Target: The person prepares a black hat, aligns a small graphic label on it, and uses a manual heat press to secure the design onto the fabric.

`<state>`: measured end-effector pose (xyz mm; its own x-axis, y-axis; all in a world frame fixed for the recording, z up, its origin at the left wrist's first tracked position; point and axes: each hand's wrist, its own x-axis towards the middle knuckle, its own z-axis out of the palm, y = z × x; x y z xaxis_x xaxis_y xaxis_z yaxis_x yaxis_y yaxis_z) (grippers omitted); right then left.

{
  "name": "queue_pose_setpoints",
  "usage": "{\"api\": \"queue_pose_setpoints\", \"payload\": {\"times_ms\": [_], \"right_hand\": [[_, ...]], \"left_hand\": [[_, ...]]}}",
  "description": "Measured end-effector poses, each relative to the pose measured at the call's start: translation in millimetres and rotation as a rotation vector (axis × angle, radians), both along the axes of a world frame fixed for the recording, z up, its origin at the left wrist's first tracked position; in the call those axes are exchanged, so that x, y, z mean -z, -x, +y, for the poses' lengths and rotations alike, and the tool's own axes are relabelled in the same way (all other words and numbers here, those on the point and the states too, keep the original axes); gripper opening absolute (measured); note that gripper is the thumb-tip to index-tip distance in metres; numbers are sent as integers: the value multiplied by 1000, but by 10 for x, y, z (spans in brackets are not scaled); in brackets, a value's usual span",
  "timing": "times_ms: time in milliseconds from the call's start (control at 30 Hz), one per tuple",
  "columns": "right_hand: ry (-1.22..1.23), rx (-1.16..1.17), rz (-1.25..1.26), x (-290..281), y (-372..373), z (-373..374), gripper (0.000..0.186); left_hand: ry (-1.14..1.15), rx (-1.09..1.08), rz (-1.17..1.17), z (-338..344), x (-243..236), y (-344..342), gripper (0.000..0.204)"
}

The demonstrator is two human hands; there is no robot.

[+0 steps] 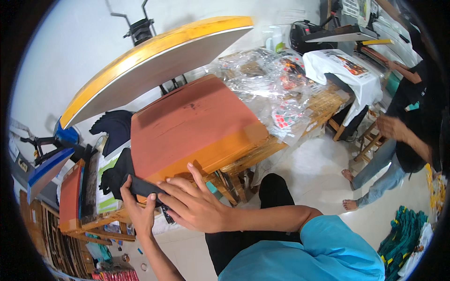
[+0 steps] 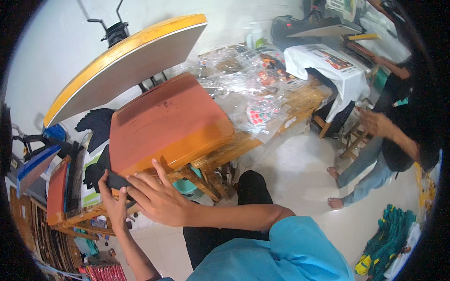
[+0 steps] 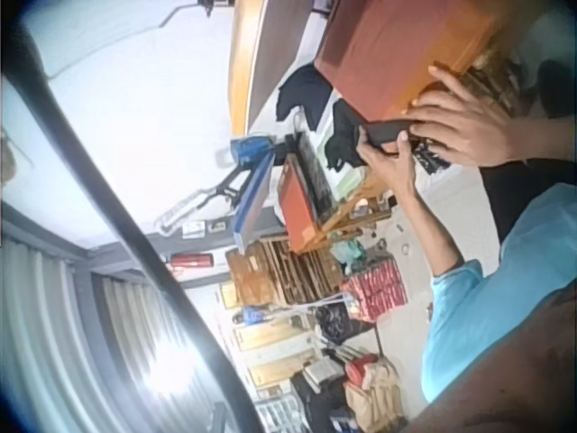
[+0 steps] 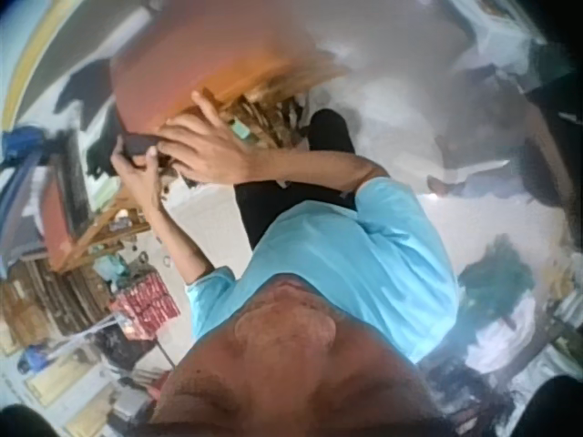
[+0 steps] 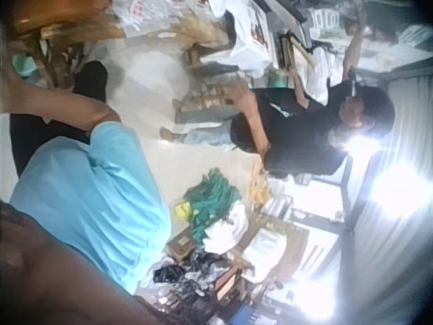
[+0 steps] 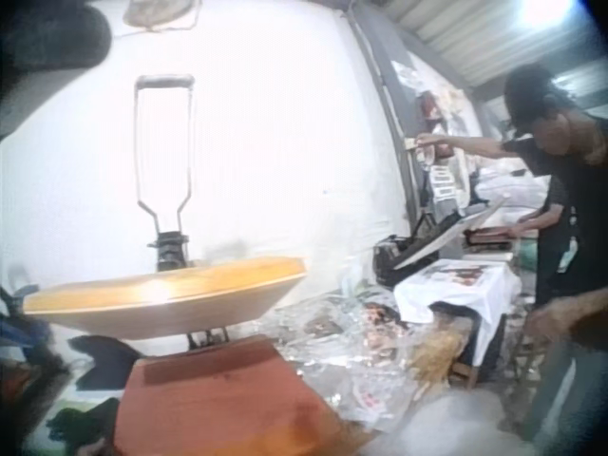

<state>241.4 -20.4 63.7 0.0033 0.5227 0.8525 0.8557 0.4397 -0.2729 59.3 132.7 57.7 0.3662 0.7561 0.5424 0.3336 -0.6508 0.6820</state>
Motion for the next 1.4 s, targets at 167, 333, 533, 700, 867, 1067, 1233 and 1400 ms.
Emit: {"api": "queue_pose_setpoints", "payload": {"times_ms": [167,333,533,700,867,1067,1233,1400], "right_hand": [[-66,99,103,6,-474,-510,34],[-165,601,306,-113,-1686,-899,31],[-133,552,607,-418,-3057,-1223,18],[-81,726,596,-71,-3437,-1599,17],[162,973,601,596,-3767,-1847,16],[299,763,563,742,-3358,-1650,18],[396,534,163,504,-2921,-1446,27],[460,606,0,558,-2742,-1295,29]], "left_hand": [[-5,-42,69,-1,20,54,99],[-1,-44,93,5,-6,54,103],[-6,-48,84,16,-11,68,102],[64,-23,56,-7,-23,42,103],[99,-22,69,-44,-86,0,103],[62,-27,95,22,-30,55,106],[69,-39,89,-2,-45,64,107],[73,-24,80,-26,-73,40,109]]}}
